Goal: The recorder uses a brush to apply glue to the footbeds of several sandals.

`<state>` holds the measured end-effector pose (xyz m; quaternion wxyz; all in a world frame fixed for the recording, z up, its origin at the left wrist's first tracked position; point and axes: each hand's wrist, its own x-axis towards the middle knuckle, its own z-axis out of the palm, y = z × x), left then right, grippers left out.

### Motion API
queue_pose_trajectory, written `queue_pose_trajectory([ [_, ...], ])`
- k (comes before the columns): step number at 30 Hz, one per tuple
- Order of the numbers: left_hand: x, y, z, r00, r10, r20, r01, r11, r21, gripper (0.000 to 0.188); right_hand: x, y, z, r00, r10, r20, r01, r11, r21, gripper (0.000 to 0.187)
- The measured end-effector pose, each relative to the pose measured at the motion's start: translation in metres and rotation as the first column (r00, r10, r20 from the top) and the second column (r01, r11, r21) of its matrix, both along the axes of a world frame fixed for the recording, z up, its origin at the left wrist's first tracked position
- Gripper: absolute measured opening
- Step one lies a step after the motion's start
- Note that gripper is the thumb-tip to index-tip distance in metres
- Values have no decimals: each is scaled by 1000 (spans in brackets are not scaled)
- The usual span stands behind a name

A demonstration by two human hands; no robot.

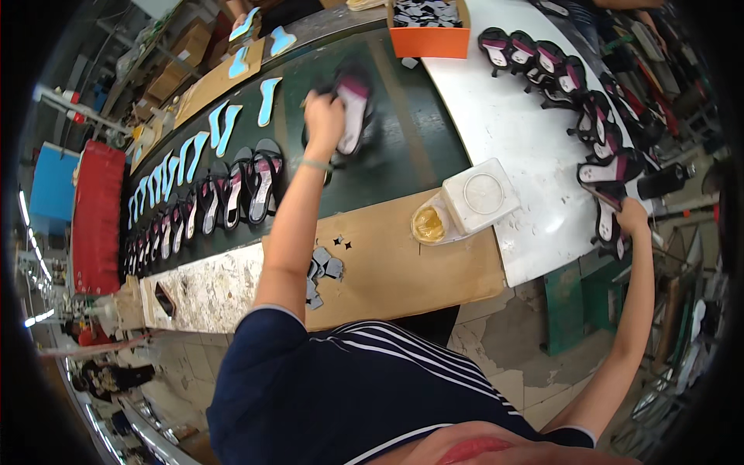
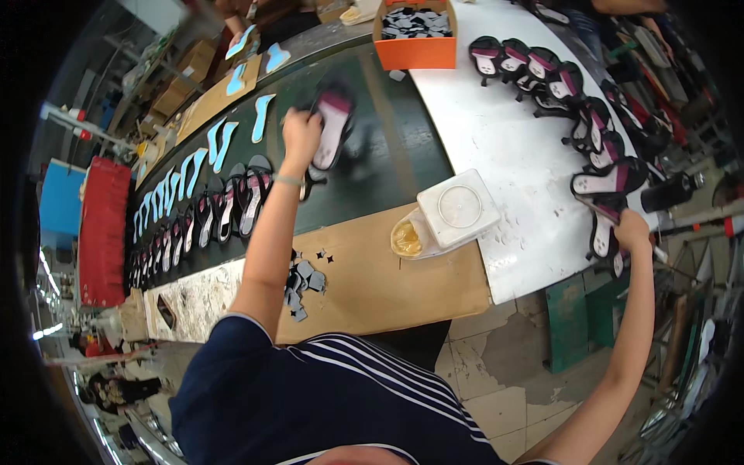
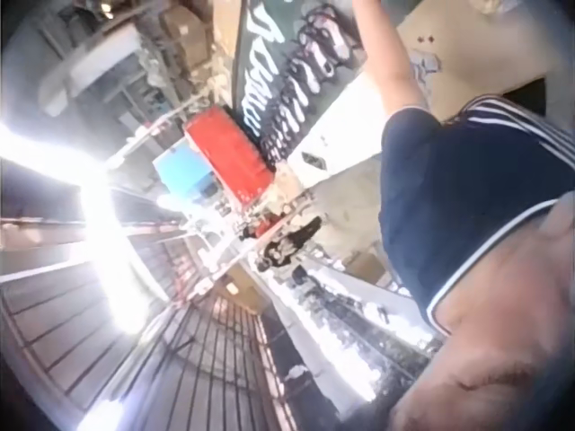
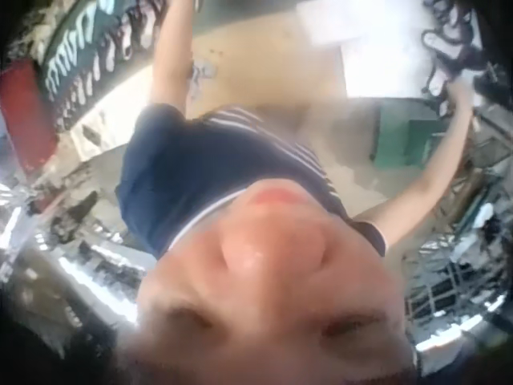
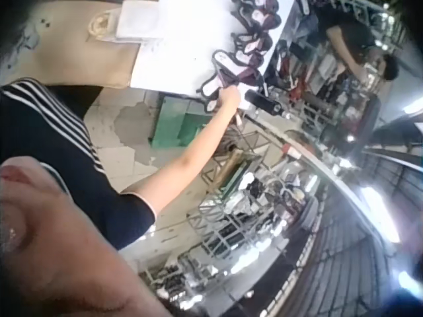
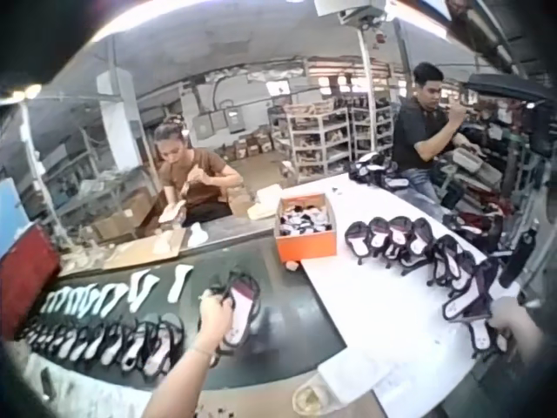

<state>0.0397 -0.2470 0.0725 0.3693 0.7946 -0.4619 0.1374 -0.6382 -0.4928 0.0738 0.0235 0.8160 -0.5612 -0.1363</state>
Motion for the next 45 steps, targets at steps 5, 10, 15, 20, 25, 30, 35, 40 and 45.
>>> queue_pose_trajectory([
  [5, 51, 64, -125, 932, 336, 132, -356, 917, 180, 21, 28, -3, 34, 996, -68, -50, 77, 971, 228, 30],
  [10, 28, 74, -53, 910, 376, 174, -413, 860, 300, 25, 50, 31, 84, 862, -444, 243, 237, 778, 582, 24],
  [15, 46, 75, -59, 945, 265, 191, -319, 875, 364, 26, 68, 40, 105, 957, -60, 284, -64, 911, 407, 27],
  [20, 86, 96, -65, 970, 206, -127, -139, 904, 405, 34, 116, 36, 87, 869, -380, 316, 63, 720, 691, 27],
  [25, 88, 108, -85, 997, 52, 53, -63, 969, 239, 33, 168, 61, 144, 779, -429, 457, -42, 691, 722, 25],
  [30, 66, 94, -91, 916, 231, -327, -223, 973, 64, 30, 293, 91, 217, 749, -96, 656, -239, 883, 403, 28],
  [35, 113, 84, -144, 894, 446, 54, -448, 878, 167, 26, 474, 116, 176, 784, 553, 282, -563, 825, -49, 17],
  [40, 107, 92, -94, 908, 417, 37, -409, 866, 286, 23, 574, 152, 82, 826, 491, 278, -509, 860, -7, 29],
  [45, 99, 89, -84, 926, 373, -64, -308, 842, 443, 34, 579, 166, 50, 824, 380, 420, -515, 812, 275, 28],
])
